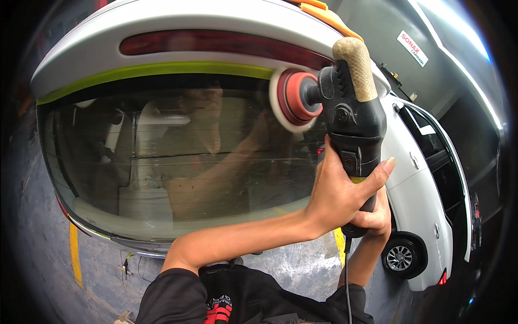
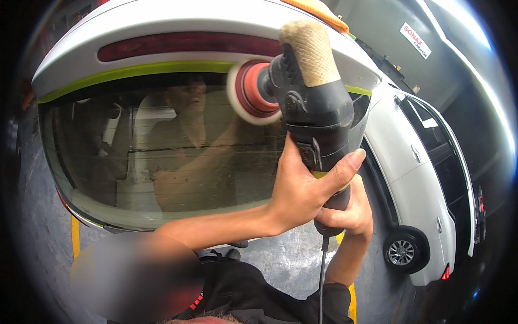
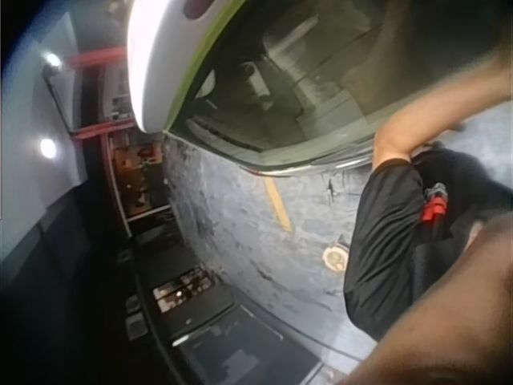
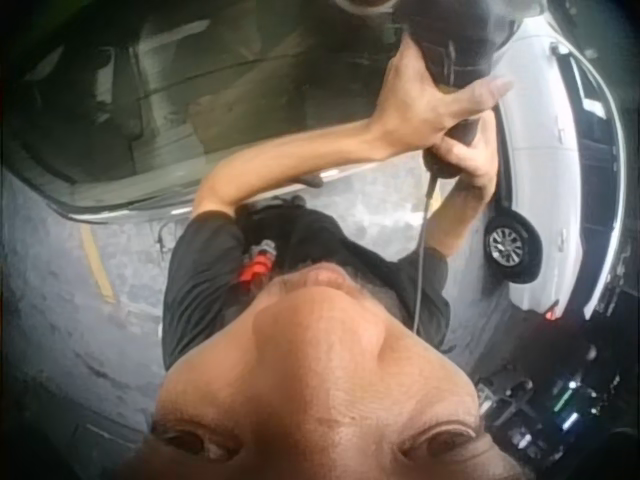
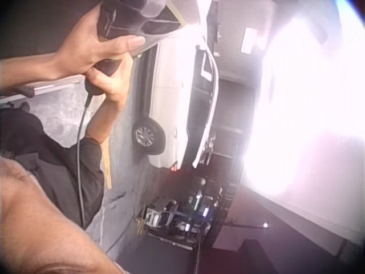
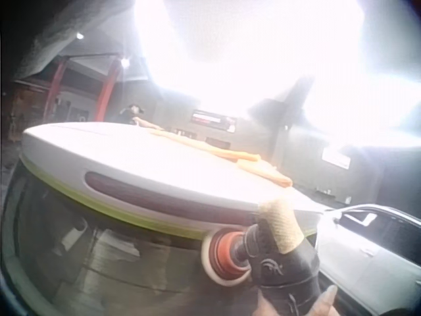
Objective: The person uses a rotary polisher with a red pad to buff the rear hatch of a white car. They move the tool in circular motions across the surface, focusing on the area around the taillights and the upper edge of the hatch.
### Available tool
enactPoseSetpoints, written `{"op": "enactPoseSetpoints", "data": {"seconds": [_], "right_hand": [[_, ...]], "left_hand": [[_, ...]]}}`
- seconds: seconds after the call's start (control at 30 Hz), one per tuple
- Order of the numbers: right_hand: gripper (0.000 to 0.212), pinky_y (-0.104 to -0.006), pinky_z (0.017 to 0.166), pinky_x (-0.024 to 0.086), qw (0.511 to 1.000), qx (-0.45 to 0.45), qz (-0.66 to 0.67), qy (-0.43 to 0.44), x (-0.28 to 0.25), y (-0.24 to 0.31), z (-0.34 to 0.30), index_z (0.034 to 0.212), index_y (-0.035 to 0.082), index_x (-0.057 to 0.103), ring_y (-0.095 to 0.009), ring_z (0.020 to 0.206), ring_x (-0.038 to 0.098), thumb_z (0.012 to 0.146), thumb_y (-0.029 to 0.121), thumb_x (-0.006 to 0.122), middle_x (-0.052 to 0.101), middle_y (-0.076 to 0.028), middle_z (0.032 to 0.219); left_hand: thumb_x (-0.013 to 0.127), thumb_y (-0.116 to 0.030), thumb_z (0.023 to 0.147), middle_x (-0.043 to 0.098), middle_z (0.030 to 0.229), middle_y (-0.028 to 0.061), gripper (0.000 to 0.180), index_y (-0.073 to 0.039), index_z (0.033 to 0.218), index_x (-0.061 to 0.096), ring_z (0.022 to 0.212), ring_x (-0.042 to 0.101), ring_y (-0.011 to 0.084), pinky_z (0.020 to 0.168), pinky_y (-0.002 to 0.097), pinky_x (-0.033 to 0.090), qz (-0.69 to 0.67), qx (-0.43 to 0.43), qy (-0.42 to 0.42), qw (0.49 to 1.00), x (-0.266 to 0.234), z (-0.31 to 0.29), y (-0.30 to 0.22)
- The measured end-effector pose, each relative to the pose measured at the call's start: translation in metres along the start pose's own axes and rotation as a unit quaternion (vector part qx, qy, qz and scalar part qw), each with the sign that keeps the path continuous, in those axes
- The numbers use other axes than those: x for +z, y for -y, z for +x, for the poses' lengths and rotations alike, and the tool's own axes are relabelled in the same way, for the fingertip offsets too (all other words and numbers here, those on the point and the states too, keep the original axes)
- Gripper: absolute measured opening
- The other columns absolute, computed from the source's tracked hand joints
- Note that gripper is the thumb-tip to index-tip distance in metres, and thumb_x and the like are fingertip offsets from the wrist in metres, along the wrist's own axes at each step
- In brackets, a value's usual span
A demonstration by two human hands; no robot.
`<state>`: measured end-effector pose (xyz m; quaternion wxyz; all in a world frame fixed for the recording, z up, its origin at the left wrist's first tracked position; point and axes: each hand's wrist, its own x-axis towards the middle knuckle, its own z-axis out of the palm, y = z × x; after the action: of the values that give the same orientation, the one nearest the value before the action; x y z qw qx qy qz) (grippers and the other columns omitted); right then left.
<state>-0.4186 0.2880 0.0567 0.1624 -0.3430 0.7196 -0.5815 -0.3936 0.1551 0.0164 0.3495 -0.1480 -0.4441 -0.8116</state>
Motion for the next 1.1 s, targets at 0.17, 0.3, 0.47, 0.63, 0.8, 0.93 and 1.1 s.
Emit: {"op": "enactPoseSetpoints", "data": {"seconds": [0.17,0.3,0.47,0.63,0.8,0.93,1.1], "right_hand": [[0.074,-0.0326,0.088,0.057,0.999,0.014,-0.017,0.026,0.011,0.023,0.010,0.131,-0.010,0.065,-0.019,0.099,0.072,0.063,0.015,0.077,0.074,-0.011,0.113],[0.077,-0.0326,0.090,0.056,0.998,0.034,-0.036,0.036,0.014,0.042,0.012,0.136,-0.009,0.064,-0.020,0.102,0.072,0.062,0.013,0.077,0.074,-0.011,0.114],[0.086,-0.0337,0.094,0.055,0.998,0.015,-0.053,0.033,0.019,0.042,0.011,0.144,-0.007,0.058,-0.021,0.108,0.071,0.062,0.012,0.077,0.073,-0.011,0.122],[0.082,-0.0342,0.097,0.055,0.998,0.025,-0.058,-0.010,0.019,0.040,0.000,0.142,-0.007,0.061,-0.021,0.111,0.071,0.064,0.013,0.077,0.073,-0.012,0.124],[0.070,-0.0329,0.092,0.057,0.996,0.049,-0.074,-0.022,0.007,0.036,-0.010,0.130,-0.007,0.067,-0.019,0.106,0.073,0.065,0.014,0.078,0.075,-0.011,0.117],[0.066,-0.0329,0.087,0.057,0.996,0.041,-0.084,-0.011,0.008,0.038,-0.010,0.127,-0.007,0.068,-0.019,0.100,0.073,0.066,0.013,0.078,0.076,-0.010,0.111],[0.069,-0.0331,0.087,0.057,0.996,0.040,-0.085,0.007,0.024,0.051,-0.003,0.129,-0.008,0.067,-0.019,0.099,0.073,0.064,0.015,0.078,0.075,-0.010,0.110]], "left_hand": [[0.087,-0.026,0.097,0.070,0.118,0.0124,0.069,0.004,0.143,0.047,0.103,0.071,0.0183,0.092,0.0355,0.058,-0.043,0.019,-0.006,0.999,-0.005,0.004,-0.019],[0.087,-0.037,0.097,0.069,0.112,0.0155,0.079,0.007,0.145,0.042,0.097,0.071,0.0237,0.087,0.0398,0.058,-0.075,0.023,-0.022,0.997,-0.002,0.004,-0.027],[0.086,-0.036,0.097,0.068,0.117,0.0167,0.077,0.007,0.145,0.042,0.104,0.070,0.0237,0.092,0.0398,0.057,-0.067,0.020,-0.016,0.997,-0.007,0.003,-0.032],[0.086,-0.032,0.097,0.068,0.117,0.0136,0.070,0.005,0.142,0.046,0.104,0.068,0.0211,0.094,0.0384,0.056,-0.076,0.015,-0.007,0.997,0.000,0.004,-0.022],[0.087,-0.027,0.097,0.067,0.116,0.0079,0.059,0.003,0.136,0.053,0.101,0.066,0.0153,0.092,0.0353,0.056,-0.070,0.002,-0.001,0.998,0.006,0.004,-0.016],[0.088,-0.027,0.097,0.068,0.112,0.0075,0.059,0.003,0.136,0.054,0.100,0.067,0.0143,0.090,0.0331,0.056,-0.115,-0.014,-0.014,0.993,0.006,0.001,-0.022],[0.088,-0.026,0.097,0.069,0.112,0.0076,0.056,0.002,0.133,0.057,0.100,0.068,0.0135,0.091,0.0321,0.057,-0.097,-0.007,-0.010,0.995,-0.003,0.000,-0.035]]}}
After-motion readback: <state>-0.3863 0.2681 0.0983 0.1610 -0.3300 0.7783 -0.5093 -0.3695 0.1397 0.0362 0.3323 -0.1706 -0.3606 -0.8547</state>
